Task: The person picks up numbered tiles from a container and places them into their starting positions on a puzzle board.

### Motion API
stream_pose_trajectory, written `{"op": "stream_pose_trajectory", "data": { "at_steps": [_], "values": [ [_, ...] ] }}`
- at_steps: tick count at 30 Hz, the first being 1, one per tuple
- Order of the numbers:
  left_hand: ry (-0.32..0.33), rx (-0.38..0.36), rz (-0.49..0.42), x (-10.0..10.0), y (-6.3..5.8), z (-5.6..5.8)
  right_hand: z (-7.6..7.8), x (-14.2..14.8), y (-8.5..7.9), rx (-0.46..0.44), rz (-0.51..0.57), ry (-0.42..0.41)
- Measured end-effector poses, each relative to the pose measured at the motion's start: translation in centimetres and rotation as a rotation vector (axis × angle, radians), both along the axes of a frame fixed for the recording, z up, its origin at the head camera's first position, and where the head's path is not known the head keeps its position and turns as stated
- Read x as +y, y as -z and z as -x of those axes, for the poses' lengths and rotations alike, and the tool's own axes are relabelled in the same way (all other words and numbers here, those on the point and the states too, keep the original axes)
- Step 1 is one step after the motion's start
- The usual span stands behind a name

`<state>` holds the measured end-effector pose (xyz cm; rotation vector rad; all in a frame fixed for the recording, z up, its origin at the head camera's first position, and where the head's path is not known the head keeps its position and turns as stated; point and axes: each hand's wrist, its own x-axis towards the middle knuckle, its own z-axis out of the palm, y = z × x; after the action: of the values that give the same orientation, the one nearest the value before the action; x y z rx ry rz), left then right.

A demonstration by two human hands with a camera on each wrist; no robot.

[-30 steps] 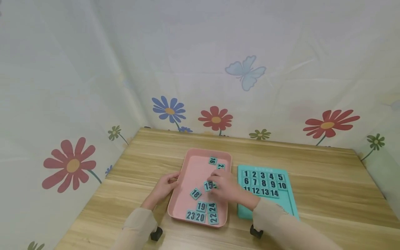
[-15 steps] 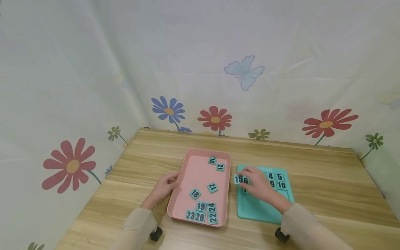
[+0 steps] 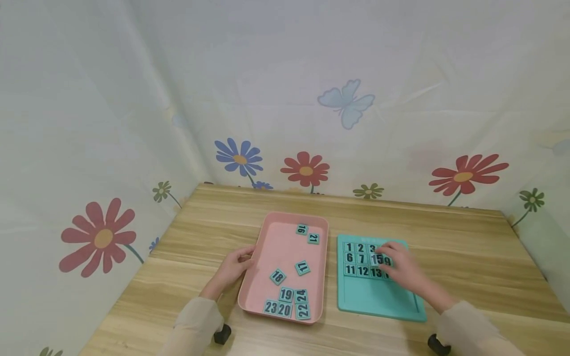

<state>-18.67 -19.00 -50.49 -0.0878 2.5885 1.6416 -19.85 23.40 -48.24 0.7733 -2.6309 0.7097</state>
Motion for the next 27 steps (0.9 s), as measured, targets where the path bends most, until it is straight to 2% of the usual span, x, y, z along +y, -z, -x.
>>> {"op": "stream_pose_trajectory", "data": {
  "at_steps": [7, 12, 19, 23, 27],
  "values": [
    [-0.005, -0.005, -0.012, 0.0, -0.1, 0.0, -0.7, 2.8, -0.1, -0.106, 0.003, 0.068],
    [-0.001, -0.008, -0.020, 0.0, -0.1, 0.0, -0.7, 4.4, 0.5, -0.135, -0.050, 0.109],
    [-0.001, -0.011, -0.026, 0.0, -0.2, 0.0, -1.4, 5.3, 1.1, -0.182, -0.127, 0.139],
    [0.002, -0.010, -0.029, 0.0, -0.2, 0.0, -1.8, 5.5, 1.6, -0.219, -0.139, 0.160],
    [0.007, -0.005, -0.028, 0.0, -0.1, 0.0, -2.0, 5.5, 2.0, -0.217, -0.138, 0.164]
  ]
}}
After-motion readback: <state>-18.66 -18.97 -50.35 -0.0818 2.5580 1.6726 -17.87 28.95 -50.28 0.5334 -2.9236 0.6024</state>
